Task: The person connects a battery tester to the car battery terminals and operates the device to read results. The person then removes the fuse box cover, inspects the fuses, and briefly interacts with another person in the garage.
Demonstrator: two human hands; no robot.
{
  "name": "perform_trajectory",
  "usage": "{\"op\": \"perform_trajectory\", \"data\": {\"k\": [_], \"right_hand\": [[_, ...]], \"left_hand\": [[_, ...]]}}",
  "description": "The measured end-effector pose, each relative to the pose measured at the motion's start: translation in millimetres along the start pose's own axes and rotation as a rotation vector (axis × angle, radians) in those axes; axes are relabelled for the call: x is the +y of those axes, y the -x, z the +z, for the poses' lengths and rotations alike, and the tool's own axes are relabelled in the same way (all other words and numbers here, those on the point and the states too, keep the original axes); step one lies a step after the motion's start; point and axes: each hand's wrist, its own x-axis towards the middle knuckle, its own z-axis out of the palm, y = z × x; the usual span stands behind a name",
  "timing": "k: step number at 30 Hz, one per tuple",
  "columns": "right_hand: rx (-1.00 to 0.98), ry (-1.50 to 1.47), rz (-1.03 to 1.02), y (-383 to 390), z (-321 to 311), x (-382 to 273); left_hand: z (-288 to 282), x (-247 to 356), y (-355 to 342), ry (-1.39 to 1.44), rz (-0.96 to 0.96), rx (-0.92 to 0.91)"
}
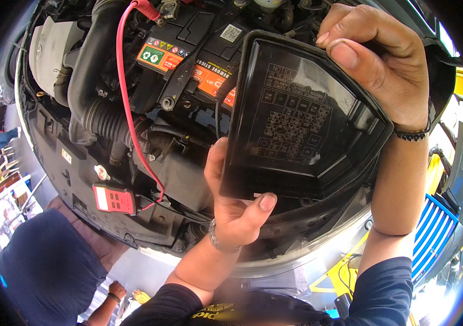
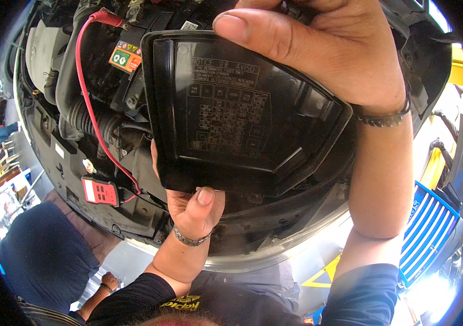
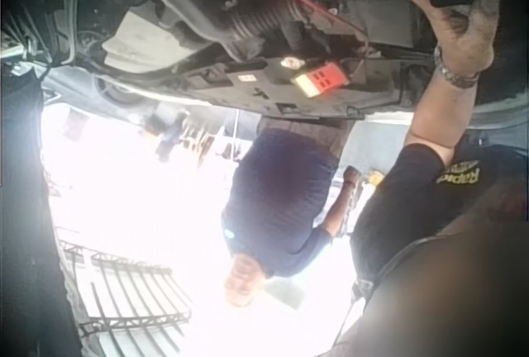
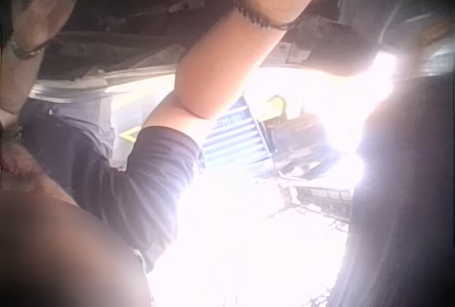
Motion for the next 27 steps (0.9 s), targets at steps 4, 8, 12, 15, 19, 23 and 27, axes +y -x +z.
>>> {"op": "perform_trajectory", "data": {"k": [4, 8, 12, 15, 19, 23, 27], "right_hand": [[-0.004, -0.066, 0.041, 0, -2, -1], [-0.147, 0.165, 0.014, -2, -11, -6], [-0.097, 0.178, -0.005, 0, -10, -4], [-0.098, 0.09, -0.03, 0, -7, -1], [-0.087, 0.07, -0.077, -1, -4, -1], [-0.017, -0.013, -0.067, -1, -1, -3], [0.011, -0.088, -0.067, -2, 1, 2]], "left_hand": [[-2, 1, 0, 0.028, -0.053, -0.012], [1, 2, 1, 0.046, -0.097, 0.048], [5, 6, 1, 0.069, -0.128, 0.062], [4, 6, 0, 0.068, -0.108, 0.045], [3, 3, 2, 0.031, -0.078, 0.03], [1, 0, 4, 0.021, -0.048, 0.01], [-2, 1, 5, 0.02, -0.055, -0.022]]}}
